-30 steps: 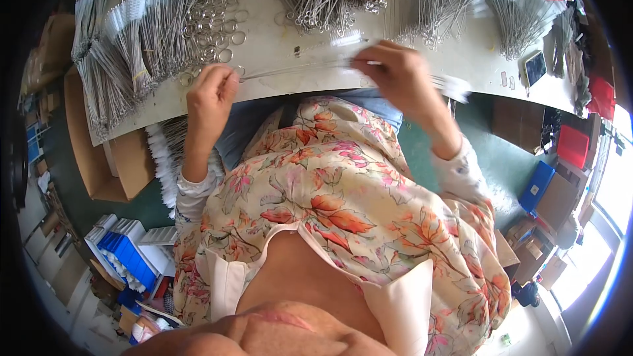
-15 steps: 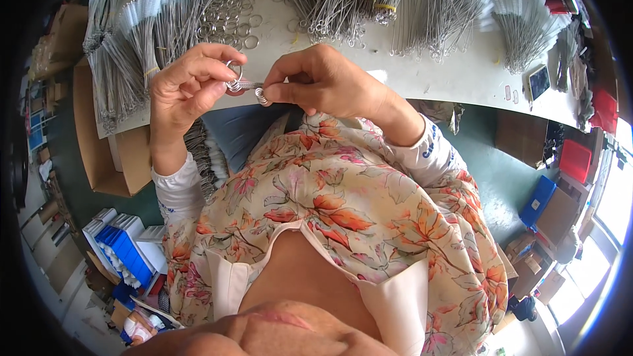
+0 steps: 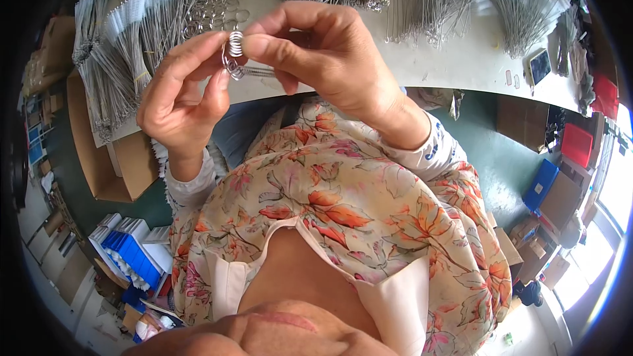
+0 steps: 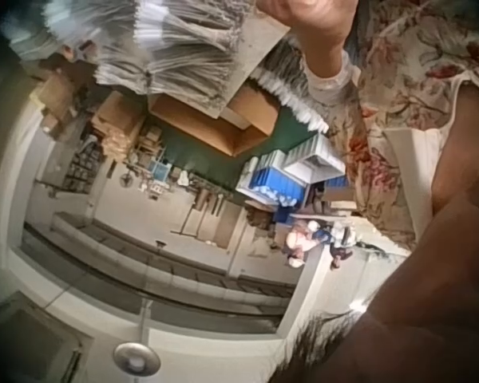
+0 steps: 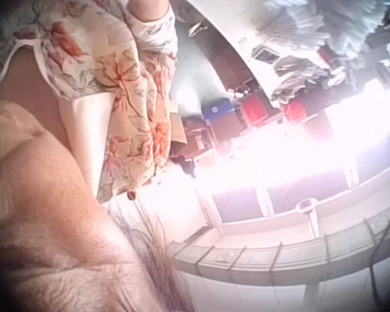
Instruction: Assembling small white brushes into silver metal rings on a factory workbench.
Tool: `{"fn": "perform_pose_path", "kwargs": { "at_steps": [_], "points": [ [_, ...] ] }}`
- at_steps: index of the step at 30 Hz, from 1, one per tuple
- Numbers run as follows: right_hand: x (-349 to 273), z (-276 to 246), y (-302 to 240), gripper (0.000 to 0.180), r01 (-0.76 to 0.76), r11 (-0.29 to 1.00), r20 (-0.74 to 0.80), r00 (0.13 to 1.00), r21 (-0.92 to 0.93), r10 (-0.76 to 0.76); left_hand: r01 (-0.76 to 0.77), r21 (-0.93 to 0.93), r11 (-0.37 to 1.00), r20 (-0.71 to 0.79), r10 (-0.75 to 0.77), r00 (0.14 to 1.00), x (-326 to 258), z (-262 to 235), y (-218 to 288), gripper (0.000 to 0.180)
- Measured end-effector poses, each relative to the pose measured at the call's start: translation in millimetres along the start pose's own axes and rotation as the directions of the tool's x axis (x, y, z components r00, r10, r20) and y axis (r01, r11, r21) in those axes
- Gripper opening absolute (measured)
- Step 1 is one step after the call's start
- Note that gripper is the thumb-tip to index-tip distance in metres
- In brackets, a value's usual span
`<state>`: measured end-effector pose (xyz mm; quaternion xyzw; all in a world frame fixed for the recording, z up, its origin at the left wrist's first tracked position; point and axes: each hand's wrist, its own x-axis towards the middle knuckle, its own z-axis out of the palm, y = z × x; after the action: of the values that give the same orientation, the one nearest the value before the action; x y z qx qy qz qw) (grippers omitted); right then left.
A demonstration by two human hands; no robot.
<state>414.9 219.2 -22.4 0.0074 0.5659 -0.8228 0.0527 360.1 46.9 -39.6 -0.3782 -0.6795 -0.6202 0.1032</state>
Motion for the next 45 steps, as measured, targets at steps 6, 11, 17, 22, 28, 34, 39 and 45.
{"fn": "perform_pose_path", "kwargs": {
  "at_steps": [6, 11, 17, 22, 28, 34, 39, 45],
  "points": [
    [8, 4, -5, 0.016, 0.006, 0.999, 0.027, 1.000, -0.046, -0.005, -0.115, 0.103, 0.988, -0.028, 0.119, 0.992, 9, -1, -2, 0.029],
    [11, 0, -9, 0.011, 0.007, 0.981, 0.079, 0.997, -0.193, 0.009, -0.126, 0.122, 0.984, 0.193, 0.101, 0.976, 22, -16, 2, 0.025],
    [13, 4, -6, 0.012, 0.076, 0.939, 0.046, 0.997, -0.334, -0.064, 0.130, 0.018, 0.991, 0.272, -0.130, 0.953, 30, -24, 7, 0.020],
    [20, 5, 1, 0.013, 0.064, 0.979, 0.087, 0.995, -0.193, -0.048, 0.077, 0.135, 0.988, 0.338, -0.119, 0.934, 32, -36, -6, 0.011],
    [24, 5, 3, 0.014, 0.039, 0.983, 0.100, 0.995, -0.179, -0.021, 0.580, -0.492, 0.650, 0.353, -0.460, 0.815, 18, -40, -14, 0.013],
    [28, 7, 1, 0.012, 0.046, 0.984, 0.173, 0.985, -0.170, -0.016, 0.537, -0.197, 0.820, 0.323, -0.463, 0.825, 18, -43, 5, 0.015],
    [27, 9, 4, 0.012, 0.087, 0.987, 0.206, 0.977, -0.133, -0.058, 0.707, -0.444, 0.550, 0.403, -0.583, 0.706, 19, -48, 12, 0.019],
    [28, 17, 11, 0.012, 0.157, 0.986, 0.232, 0.963, -0.055, -0.141, 0.233, -0.027, 0.972, 0.162, -0.226, 0.961, 17, -44, 12, 0.018]
  ]
}}
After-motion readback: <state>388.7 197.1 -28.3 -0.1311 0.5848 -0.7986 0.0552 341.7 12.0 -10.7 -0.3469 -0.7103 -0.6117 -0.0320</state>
